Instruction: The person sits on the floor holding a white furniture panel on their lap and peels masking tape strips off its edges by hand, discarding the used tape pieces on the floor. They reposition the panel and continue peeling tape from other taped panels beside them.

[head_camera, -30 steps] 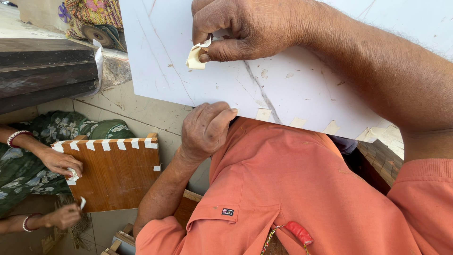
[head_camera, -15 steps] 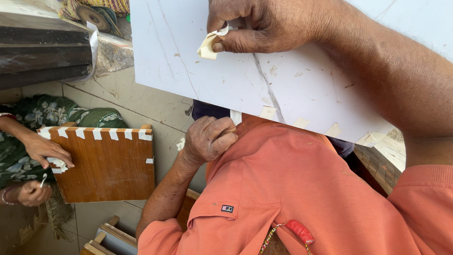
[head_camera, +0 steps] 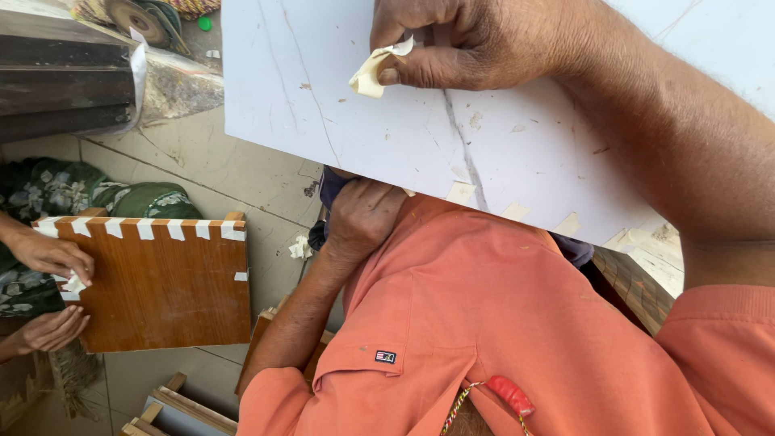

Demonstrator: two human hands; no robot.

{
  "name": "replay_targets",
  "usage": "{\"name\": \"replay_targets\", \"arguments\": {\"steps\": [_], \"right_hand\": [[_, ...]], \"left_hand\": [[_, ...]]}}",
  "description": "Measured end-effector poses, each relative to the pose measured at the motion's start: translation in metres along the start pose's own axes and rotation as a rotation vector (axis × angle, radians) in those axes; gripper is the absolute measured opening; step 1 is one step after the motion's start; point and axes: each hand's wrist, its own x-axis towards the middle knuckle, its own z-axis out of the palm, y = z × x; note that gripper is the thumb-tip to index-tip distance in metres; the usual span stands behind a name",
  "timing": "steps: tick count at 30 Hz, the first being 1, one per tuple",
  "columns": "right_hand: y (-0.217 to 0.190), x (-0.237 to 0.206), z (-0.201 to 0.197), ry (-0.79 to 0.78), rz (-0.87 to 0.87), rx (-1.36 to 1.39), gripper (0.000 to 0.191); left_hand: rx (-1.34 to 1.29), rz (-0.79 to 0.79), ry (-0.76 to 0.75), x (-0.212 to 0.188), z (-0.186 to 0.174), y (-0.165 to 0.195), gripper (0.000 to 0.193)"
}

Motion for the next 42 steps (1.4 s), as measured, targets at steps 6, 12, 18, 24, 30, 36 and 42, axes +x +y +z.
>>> {"name": "replay_targets", "arguments": {"steps": [6, 12, 18, 24, 30, 36, 42], "right_hand": [[0.005, -0.002, 0.002, 0.013, 0.064, 0.048, 0.018], [0.004, -0.003, -0.002, -0.024, 0.026, -0.034, 0.016], [0.007, -0.004, -0.004, -0.02, 0.02, 0.066, 0.014], [0.006, -0.002, -0.008, -0.033, -0.018, 0.007, 0.012], [-0.005, 0.001, -0.008, -0.017, 0.055, 0.054, 0.016], [-0.018, 0.01, -0.012, -0.075, 0.1, -0.154, 0.042], [-0.021, 0.026, -0.012, -0.069, -0.16, -0.311, 0.056]], "left_hand": [[-0.413, -0.315, -0.003, -0.022, -0.013, 0.003, 0.027], [-1.257, -0.895, -0.029, -0.012, 0.02, 0.013, 0.037], [-1.5, -0.967, -0.002, -0.012, 0.058, 0.009, 0.021], [-1.186, -0.922, -0.165, 0.011, 0.07, 0.006, 0.03], [-0.728, -0.645, -0.162, 0.006, -0.015, 0.019, 0.018], [-0.602, -0.479, 0.1, 0.024, -0.077, 0.024, 0.008], [-0.296, -0.485, 0.343, 0.088, -0.08, 0.002, 0.009]]}}
